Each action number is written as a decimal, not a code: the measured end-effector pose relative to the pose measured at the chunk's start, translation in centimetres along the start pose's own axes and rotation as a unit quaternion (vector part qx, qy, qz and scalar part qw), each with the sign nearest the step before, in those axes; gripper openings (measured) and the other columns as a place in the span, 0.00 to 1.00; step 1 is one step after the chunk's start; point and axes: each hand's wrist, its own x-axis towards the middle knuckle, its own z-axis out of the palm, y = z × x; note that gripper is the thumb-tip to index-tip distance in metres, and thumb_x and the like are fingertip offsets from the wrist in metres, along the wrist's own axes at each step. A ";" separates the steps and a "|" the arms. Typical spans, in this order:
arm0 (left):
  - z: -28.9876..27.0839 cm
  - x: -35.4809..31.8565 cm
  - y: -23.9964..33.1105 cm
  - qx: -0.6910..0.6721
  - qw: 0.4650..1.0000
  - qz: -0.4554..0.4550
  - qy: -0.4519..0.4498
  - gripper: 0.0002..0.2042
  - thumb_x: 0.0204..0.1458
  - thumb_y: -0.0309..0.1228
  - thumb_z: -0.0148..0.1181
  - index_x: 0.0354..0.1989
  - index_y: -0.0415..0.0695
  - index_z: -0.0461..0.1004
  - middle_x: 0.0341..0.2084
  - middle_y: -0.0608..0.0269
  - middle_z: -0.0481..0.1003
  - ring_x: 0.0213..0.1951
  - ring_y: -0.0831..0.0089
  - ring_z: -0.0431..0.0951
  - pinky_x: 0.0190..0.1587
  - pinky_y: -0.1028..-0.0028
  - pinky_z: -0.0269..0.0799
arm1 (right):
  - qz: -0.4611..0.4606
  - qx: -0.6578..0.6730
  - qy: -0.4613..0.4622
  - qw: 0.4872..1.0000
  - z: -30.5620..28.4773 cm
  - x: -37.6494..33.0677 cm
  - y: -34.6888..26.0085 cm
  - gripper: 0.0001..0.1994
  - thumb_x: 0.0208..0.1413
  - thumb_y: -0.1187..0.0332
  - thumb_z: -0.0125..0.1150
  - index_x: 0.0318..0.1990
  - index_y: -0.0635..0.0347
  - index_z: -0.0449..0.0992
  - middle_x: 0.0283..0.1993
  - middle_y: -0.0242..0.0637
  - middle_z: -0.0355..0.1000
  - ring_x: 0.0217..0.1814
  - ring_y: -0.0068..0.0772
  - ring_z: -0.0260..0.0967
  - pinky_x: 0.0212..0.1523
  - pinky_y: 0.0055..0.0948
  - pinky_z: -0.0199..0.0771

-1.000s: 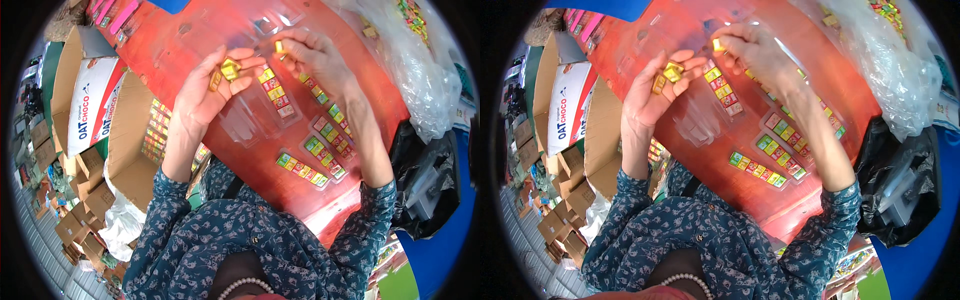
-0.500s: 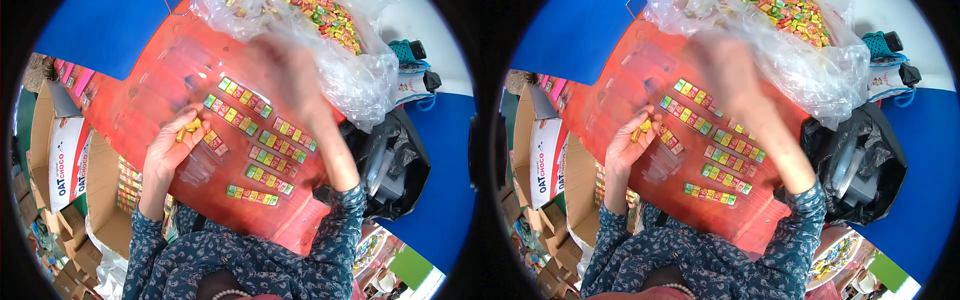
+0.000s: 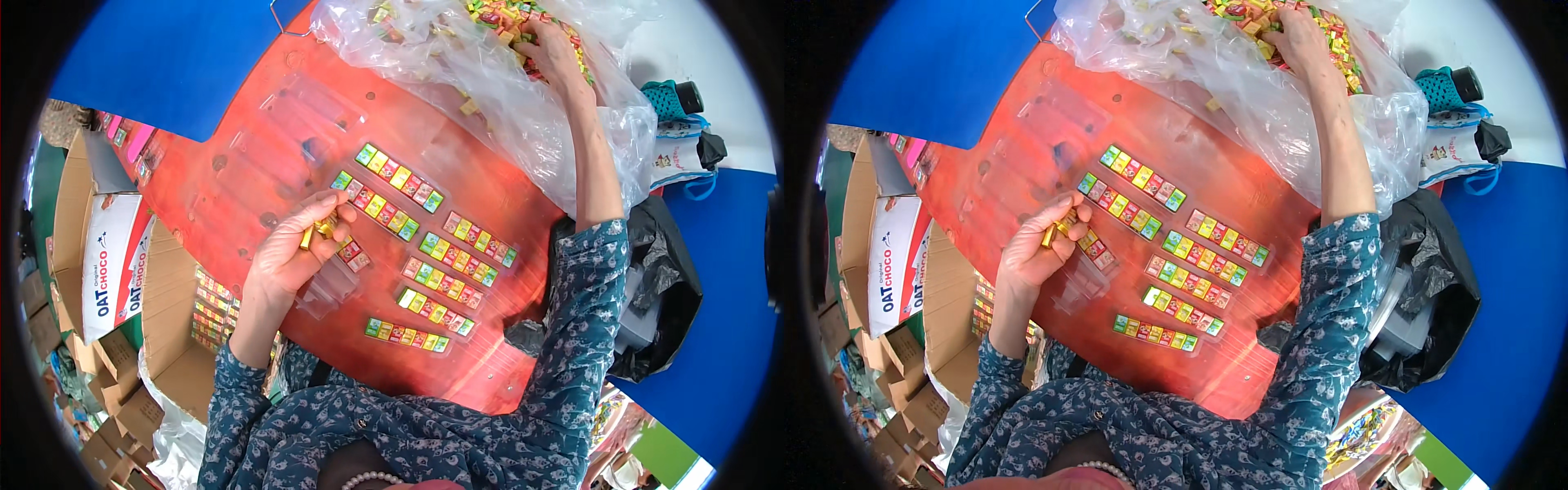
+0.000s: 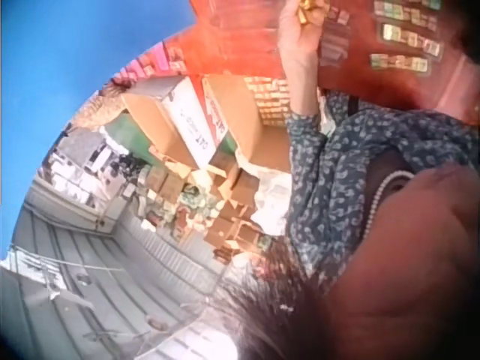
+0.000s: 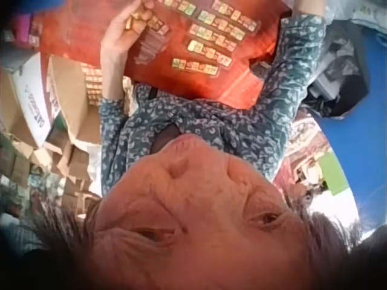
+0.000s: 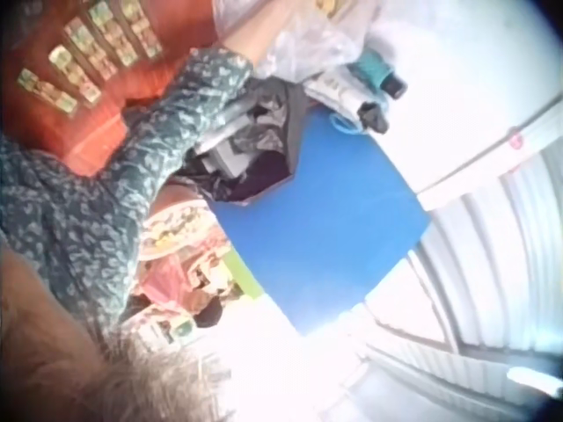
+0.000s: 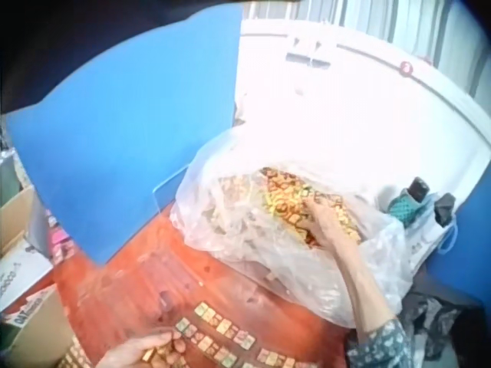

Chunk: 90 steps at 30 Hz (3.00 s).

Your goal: Organizing small wrapped snack items and placing them into clear plastic containers at a workbench.

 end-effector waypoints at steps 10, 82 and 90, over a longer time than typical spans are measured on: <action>-0.4 -0.5 -0.2 0.015 1.000 -0.004 0.010 0.08 0.52 0.29 0.55 0.38 0.40 0.71 0.29 0.62 0.72 0.27 0.78 0.68 0.28 0.84 0.64 | -0.058 -0.259 0.070 0.962 1.7 0.0 -1.7 0.07 0.47 0.71 0.55 0.31 0.66 0.68 0.37 0.49 0.68 0.35 0.51 0.70 0.32 0.44 0.71; -5.2 -4.1 0.6 0.008 0.984 0.169 0.060 0.12 0.54 0.30 0.52 0.41 0.34 0.70 0.33 0.49 0.75 0.30 0.68 0.78 0.28 0.78 0.75 | -0.117 0.314 -0.075 0.939 8.1 -13.5 -27.6 0.06 0.41 0.80 0.59 0.29 0.64 0.72 0.27 0.47 0.69 0.31 0.49 0.69 0.28 0.38 0.67; -5.4 -3.6 0.5 -0.001 0.986 0.164 0.042 0.12 0.55 0.30 0.51 0.41 0.33 0.70 0.33 0.48 0.75 0.32 0.66 0.78 0.30 0.77 0.77 | -0.156 0.292 -0.086 0.940 8.8 -13.5 -26.6 0.04 0.41 0.78 0.58 0.28 0.64 0.72 0.26 0.46 0.66 0.28 0.50 0.67 0.27 0.39 0.66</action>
